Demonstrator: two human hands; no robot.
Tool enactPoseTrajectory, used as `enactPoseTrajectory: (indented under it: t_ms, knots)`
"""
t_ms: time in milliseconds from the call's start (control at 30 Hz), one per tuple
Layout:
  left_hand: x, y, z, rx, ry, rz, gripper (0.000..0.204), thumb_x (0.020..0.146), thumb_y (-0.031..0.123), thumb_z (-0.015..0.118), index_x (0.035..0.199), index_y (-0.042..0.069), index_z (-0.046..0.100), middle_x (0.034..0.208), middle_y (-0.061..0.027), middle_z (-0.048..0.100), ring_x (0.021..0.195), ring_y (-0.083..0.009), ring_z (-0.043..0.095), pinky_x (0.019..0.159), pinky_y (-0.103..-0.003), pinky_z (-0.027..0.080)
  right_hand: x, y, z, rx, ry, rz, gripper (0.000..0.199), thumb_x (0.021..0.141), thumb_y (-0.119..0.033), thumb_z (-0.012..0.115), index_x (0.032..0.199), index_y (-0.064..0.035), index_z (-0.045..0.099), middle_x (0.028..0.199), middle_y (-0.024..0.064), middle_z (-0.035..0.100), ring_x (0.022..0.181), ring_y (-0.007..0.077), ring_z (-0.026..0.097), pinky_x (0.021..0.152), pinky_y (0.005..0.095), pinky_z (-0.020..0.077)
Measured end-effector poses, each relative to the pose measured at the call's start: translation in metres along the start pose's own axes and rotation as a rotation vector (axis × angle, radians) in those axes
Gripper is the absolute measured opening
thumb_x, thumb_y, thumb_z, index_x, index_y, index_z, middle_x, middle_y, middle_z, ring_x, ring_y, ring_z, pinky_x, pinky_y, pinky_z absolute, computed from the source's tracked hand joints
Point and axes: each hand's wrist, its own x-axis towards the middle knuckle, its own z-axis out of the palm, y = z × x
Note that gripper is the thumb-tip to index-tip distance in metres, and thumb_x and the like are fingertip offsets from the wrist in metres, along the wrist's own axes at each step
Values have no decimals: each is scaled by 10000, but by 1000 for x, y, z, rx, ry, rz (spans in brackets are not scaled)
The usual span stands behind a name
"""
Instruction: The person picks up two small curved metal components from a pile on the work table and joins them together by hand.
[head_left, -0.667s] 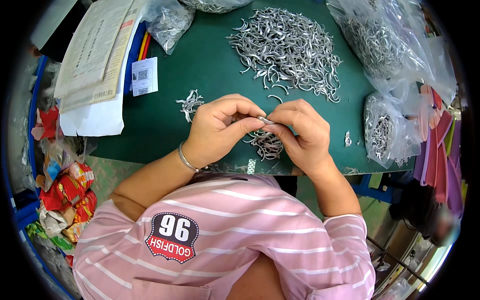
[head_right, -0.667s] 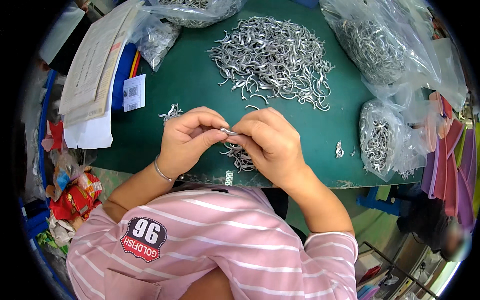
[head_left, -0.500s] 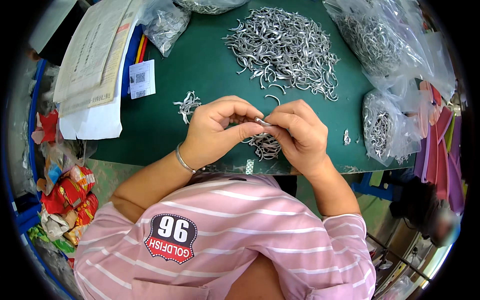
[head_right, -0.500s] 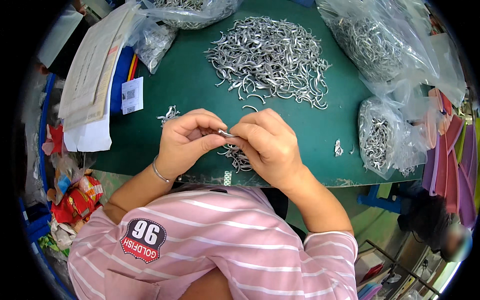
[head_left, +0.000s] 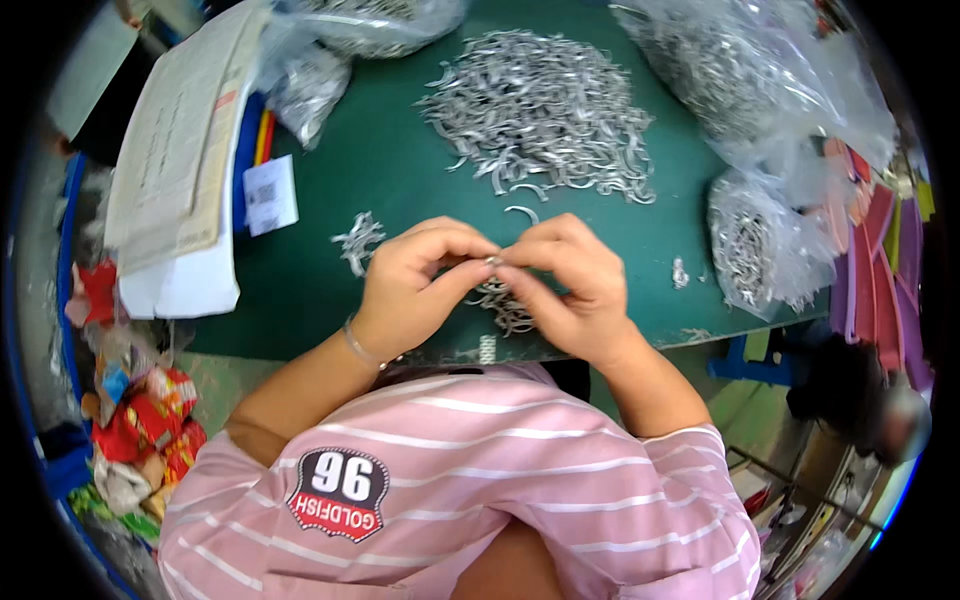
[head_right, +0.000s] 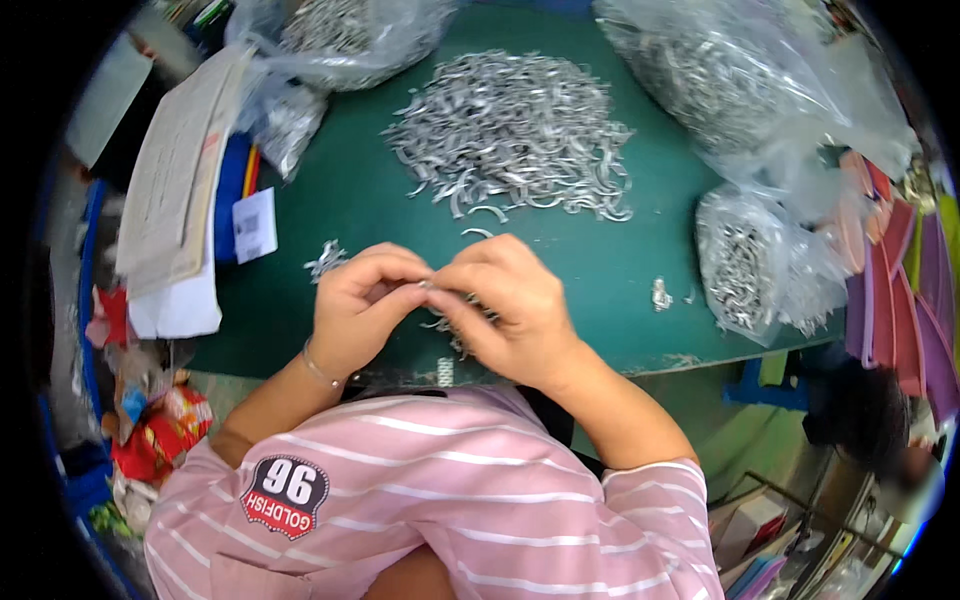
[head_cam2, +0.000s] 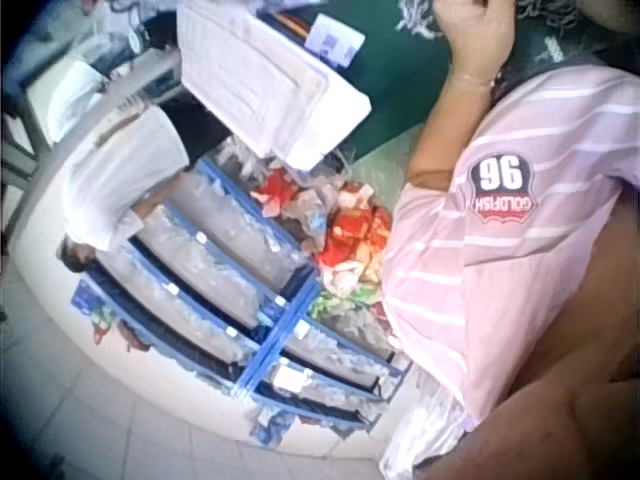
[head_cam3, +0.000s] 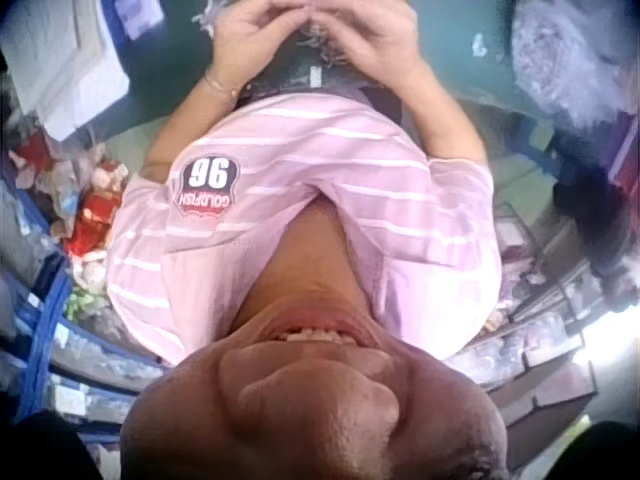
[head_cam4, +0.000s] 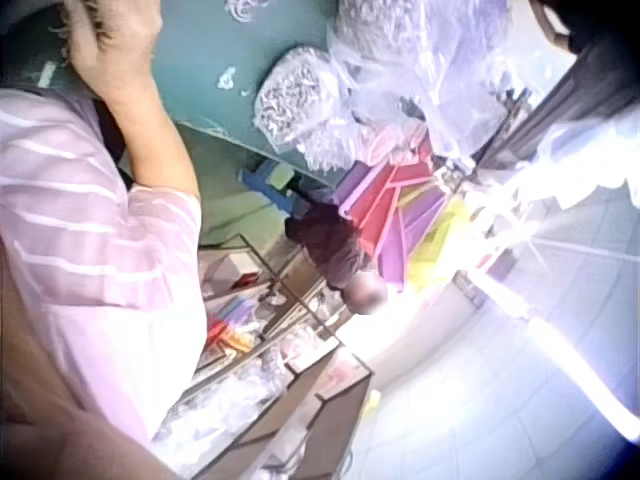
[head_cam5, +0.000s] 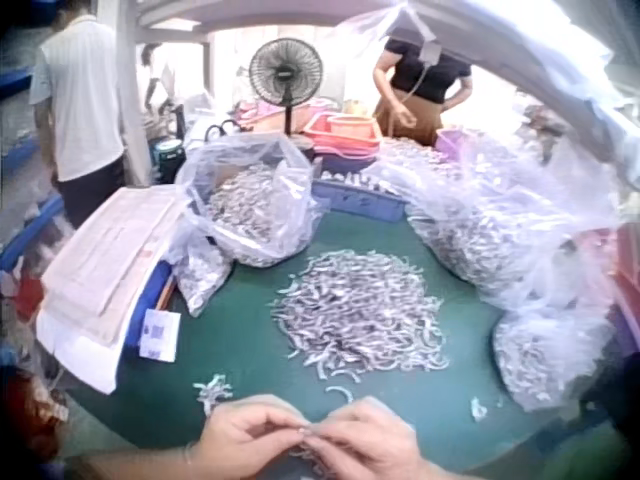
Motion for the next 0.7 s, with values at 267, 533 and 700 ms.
enactPoseTrajectory:
  t_ms: [267, 533, 700]
  knots:
    - [-5, 0, -1, 30, 81, -1, 136, 853, -98, 628, 974, -35, 633, 961, -84, 599, 809, -128, 586, 713, -238, 492, -23, 8, -44, -134, 154, -52, 130, 701, 13, 727, 803, -38, 665, 807, 96, 631, 716, 246, 597, 639, 334, 488]
    - [-6, 1, 2, -32, 76, 9, 127, 859, -88, 622, 970, -27, 625, 947, -79, 592, 768, -117, 565, 673, -227, 468, -60, 34, -158, -641, 795, 82, 95, 780, 53, 679, 809, -13, 618, 802, 62, 605, 730, 169, 548, 685, 276, 449]
    - [-7, 1, 1, -29, 93, 19, 123, 857, -84, 632, 964, -23, 629, 949, -80, 596, 767, -117, 566, 667, -227, 466, -67, 47, -181, -968, 647, 212, 110, 791, 6, 678, 897, -14, 656, 927, 102, 645, 883, 240, 587, 810, 336, 459]
